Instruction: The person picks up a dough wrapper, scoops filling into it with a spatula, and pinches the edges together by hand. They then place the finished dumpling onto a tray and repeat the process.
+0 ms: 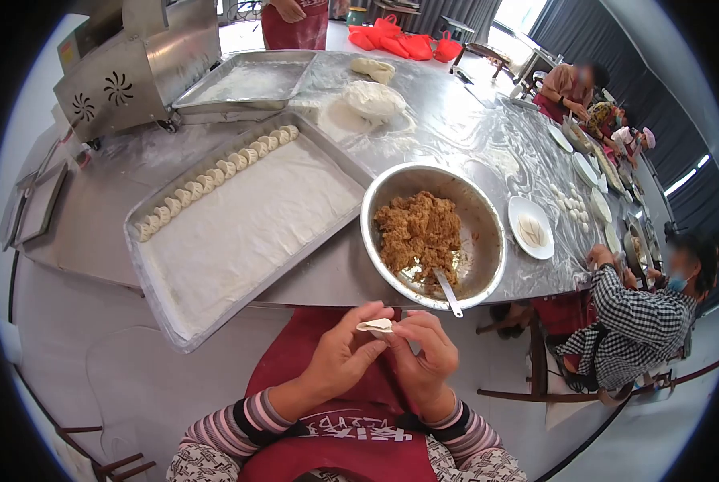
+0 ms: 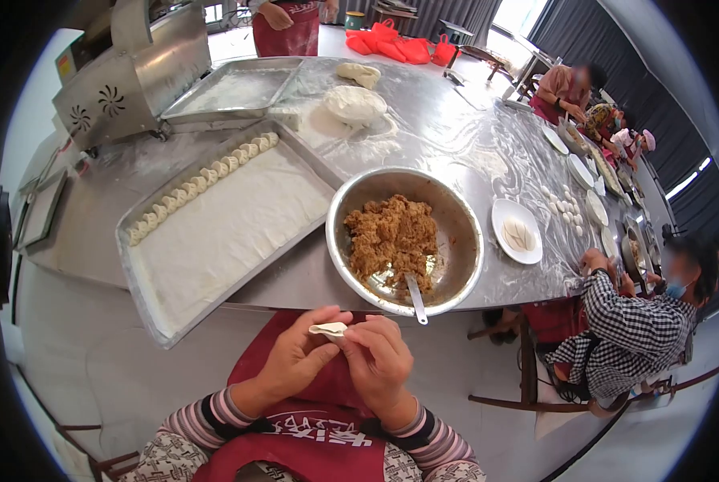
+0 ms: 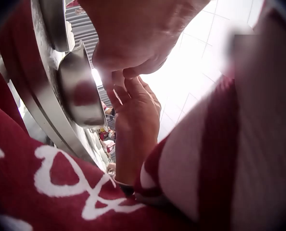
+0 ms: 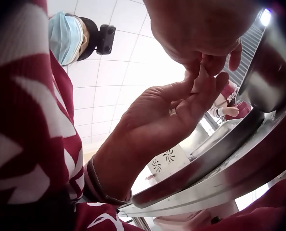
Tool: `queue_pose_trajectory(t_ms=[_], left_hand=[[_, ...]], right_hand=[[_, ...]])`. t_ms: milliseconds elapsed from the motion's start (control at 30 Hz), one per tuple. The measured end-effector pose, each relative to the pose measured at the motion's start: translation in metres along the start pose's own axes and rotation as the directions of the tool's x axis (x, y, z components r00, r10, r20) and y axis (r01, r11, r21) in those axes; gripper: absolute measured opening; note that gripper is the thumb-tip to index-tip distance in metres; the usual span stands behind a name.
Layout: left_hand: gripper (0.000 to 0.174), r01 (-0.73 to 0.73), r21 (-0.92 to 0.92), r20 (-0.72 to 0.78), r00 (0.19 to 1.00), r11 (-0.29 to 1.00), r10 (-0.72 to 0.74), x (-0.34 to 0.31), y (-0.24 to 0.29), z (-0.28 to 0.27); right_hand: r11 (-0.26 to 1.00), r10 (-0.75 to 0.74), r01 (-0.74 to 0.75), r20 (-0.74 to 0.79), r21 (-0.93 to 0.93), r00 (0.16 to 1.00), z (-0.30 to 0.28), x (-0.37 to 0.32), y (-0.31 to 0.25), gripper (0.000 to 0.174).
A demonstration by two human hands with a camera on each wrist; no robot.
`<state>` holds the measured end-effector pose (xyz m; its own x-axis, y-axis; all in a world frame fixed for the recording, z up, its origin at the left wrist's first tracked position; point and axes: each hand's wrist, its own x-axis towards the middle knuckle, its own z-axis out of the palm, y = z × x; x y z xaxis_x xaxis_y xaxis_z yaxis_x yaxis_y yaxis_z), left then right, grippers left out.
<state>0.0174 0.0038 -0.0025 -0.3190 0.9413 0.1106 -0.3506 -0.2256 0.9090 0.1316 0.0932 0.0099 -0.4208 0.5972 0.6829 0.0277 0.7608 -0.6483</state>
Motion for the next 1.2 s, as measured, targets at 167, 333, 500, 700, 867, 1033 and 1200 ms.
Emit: queue_pose_trajectory(t_ms=[167, 333, 500, 700, 867, 1033, 1200], left_hand=[[0.045, 0.006, 0.215, 0.003, 1.000, 0.977, -0.006, -0.003, 0.000, 0.002], [0.048, -0.171, 0.422, 0.077, 0.985, 0.890, 0.153, 0.000, 0.000, -0.002], [0.048, -0.303, 0.526, 0.253, 0.948, 0.795, 0.194, 0.008, 0.008, -0.014], [0.049, -0.182, 0.450, 0.273, 0.960, 0.874, 0.059, 0.009, 0.014, -0.013], [0.052, 0.062, -0.071, 0.081, 0.995, 0.996, -0.057, 0.002, -0.009, 0.000], [0.058, -0.041, 0.364, 0.082, 0.997, 0.930, 0.011, -0.001, -0.002, 0.001], [0.056, -0.154, 0.396, 0.069, 0.988, 0.905, 0.138, -0.001, 0.000, 0.005]], right_hand=[[0.982, 0.177, -0.181, 0.087, 0.049, 0.980, 0.003, 0.001, -0.003, 0.018], [0.985, -0.137, 0.150, 0.138, -0.084, 0.981, -0.003, 0.011, 0.005, 0.020], [0.984, -0.171, 0.179, 0.196, -0.023, 0.966, -0.008, 0.019, 0.001, 0.019], [0.959, -0.270, 0.282, 0.217, -0.023, 0.938, -0.013, 0.021, 0.000, 0.021], [0.996, -0.082, 0.083, 0.042, -0.024, 0.996, 0.000, 0.011, -0.001, 0.021], [0.996, -0.047, 0.056, 0.139, -0.063, 0.989, -0.002, 0.015, 0.000, 0.021], [0.909, -0.348, 0.395, 0.282, -0.132, 0.894, -0.008, 0.028, 0.001, 0.016]])
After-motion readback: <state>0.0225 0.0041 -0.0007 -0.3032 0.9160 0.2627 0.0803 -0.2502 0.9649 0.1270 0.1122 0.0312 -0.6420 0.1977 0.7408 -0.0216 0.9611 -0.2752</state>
